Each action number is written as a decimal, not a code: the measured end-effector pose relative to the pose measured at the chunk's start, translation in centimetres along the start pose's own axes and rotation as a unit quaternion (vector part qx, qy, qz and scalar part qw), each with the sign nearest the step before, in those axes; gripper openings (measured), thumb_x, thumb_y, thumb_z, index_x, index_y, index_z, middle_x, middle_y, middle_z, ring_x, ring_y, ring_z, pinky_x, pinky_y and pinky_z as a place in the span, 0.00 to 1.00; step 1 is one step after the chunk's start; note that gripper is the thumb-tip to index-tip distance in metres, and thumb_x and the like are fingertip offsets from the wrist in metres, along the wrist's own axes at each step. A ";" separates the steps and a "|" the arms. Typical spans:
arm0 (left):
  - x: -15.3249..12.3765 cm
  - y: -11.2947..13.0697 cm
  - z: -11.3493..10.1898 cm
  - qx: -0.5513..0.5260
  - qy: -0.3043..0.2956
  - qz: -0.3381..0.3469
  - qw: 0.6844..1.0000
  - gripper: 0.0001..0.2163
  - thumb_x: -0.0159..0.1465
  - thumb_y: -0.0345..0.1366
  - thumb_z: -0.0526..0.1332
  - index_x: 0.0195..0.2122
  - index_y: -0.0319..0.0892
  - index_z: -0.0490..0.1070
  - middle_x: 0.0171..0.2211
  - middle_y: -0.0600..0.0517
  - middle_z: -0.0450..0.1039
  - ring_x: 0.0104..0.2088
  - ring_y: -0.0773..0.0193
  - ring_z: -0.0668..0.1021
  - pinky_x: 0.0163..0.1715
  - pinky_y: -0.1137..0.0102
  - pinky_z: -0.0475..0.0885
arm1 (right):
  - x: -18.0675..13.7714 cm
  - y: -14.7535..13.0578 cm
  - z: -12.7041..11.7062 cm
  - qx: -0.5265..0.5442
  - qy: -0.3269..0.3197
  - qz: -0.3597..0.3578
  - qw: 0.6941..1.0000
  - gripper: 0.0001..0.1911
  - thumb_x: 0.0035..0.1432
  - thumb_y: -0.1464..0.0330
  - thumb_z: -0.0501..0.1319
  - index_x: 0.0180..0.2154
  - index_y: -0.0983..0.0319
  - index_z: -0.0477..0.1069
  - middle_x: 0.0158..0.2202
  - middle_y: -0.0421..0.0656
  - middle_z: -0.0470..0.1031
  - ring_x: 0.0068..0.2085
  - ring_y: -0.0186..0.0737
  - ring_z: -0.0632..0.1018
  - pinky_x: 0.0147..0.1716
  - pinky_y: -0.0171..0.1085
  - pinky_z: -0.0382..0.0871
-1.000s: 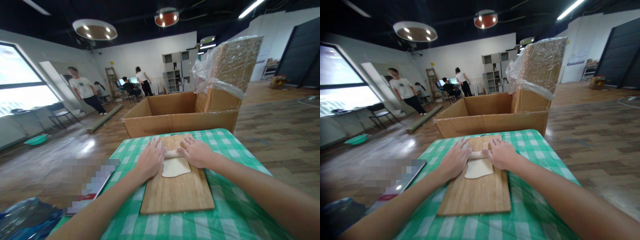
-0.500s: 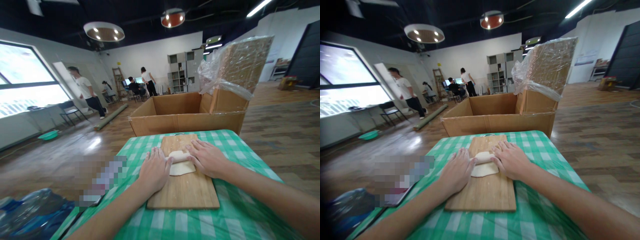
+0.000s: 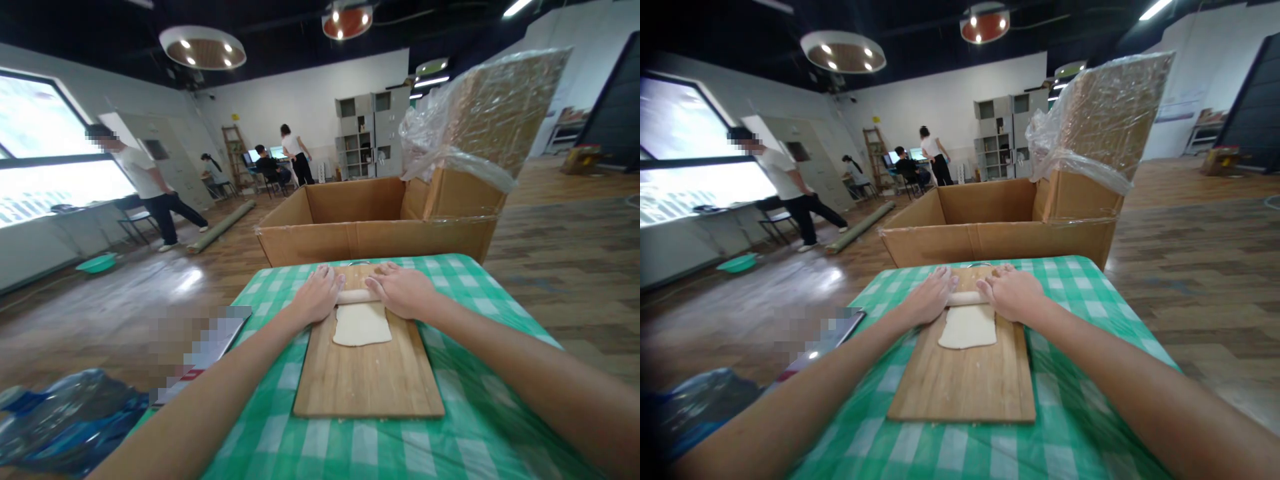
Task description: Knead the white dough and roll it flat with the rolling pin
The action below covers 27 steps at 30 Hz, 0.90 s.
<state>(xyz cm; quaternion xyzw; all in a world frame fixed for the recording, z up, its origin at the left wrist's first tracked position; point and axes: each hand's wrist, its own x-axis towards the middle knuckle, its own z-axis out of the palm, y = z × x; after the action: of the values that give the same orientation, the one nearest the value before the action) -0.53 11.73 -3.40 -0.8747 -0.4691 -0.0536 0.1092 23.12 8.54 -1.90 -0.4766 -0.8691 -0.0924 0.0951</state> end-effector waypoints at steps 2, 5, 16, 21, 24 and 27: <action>0.3 -0.1 -0.1 -0.003 0.000 0.013 1.000 0.19 0.73 0.31 0.41 0.53 0.37 0.71 0.59 0.38 0.71 0.64 0.55 0.68 0.67 0.52 0.56 | 0.1 0.0 0.1 -0.001 -0.011 -0.002 1.000 0.30 0.74 0.59 0.38 0.52 0.63 0.76 0.54 0.55 0.76 0.59 0.56 0.72 0.55 0.51 0.65; -0.7 0.4 -0.6 -0.006 0.014 0.018 1.000 0.19 0.73 0.32 0.42 0.54 0.34 0.70 0.60 0.36 0.70 0.66 0.54 0.66 0.67 0.51 0.55 | -0.7 -0.5 0.2 0.000 0.005 0.004 1.000 0.30 0.74 0.58 0.39 0.55 0.67 0.73 0.58 0.57 0.74 0.63 0.55 0.69 0.60 0.51 0.61; -10.3 5.5 -2.7 -0.040 0.018 -0.053 0.998 0.30 0.73 0.50 0.45 0.68 0.32 0.54 0.71 0.35 0.50 0.71 0.48 0.54 0.68 0.51 0.55 | -7.1 -3.7 -1.5 0.056 0.053 -0.057 0.995 0.30 0.72 0.55 0.45 0.64 0.65 0.64 0.67 0.54 0.63 0.67 0.57 0.63 0.64 0.54 0.58; -8.0 5.2 -1.8 -0.061 0.023 -0.096 0.993 0.28 0.74 0.46 0.39 0.64 0.28 0.59 0.68 0.31 0.55 0.70 0.48 0.57 0.66 0.49 0.57 | -6.3 -3.4 -0.9 0.066 0.061 -0.059 0.994 0.28 0.72 0.55 0.45 0.63 0.62 0.67 0.65 0.52 0.67 0.67 0.56 0.64 0.64 0.55 0.58; -6.3 4.5 -1.4 -0.040 0.041 -0.096 0.994 0.25 0.75 0.43 0.38 0.57 0.34 0.66 0.63 0.35 0.65 0.68 0.49 0.63 0.65 0.50 0.59 | -5.0 -2.7 -0.4 0.055 0.067 -0.054 0.995 0.29 0.73 0.56 0.43 0.62 0.63 0.69 0.65 0.51 0.68 0.68 0.57 0.62 0.65 0.55 0.57; -5.2 3.7 -1.0 0.009 0.030 -0.059 0.998 0.23 0.75 0.38 0.37 0.54 0.36 0.69 0.58 0.37 0.71 0.64 0.48 0.67 0.63 0.50 0.60 | -3.5 -1.9 -0.5 0.045 0.060 -0.061 0.995 0.29 0.73 0.57 0.41 0.60 0.64 0.71 0.63 0.50 0.70 0.68 0.56 0.62 0.66 0.53 0.54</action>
<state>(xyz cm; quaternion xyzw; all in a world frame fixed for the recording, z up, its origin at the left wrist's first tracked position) -0.35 5.34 -3.94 -0.8424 -0.5170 -0.0819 0.1276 23.41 4.62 -2.47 -0.4118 -0.8923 -0.0870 0.1631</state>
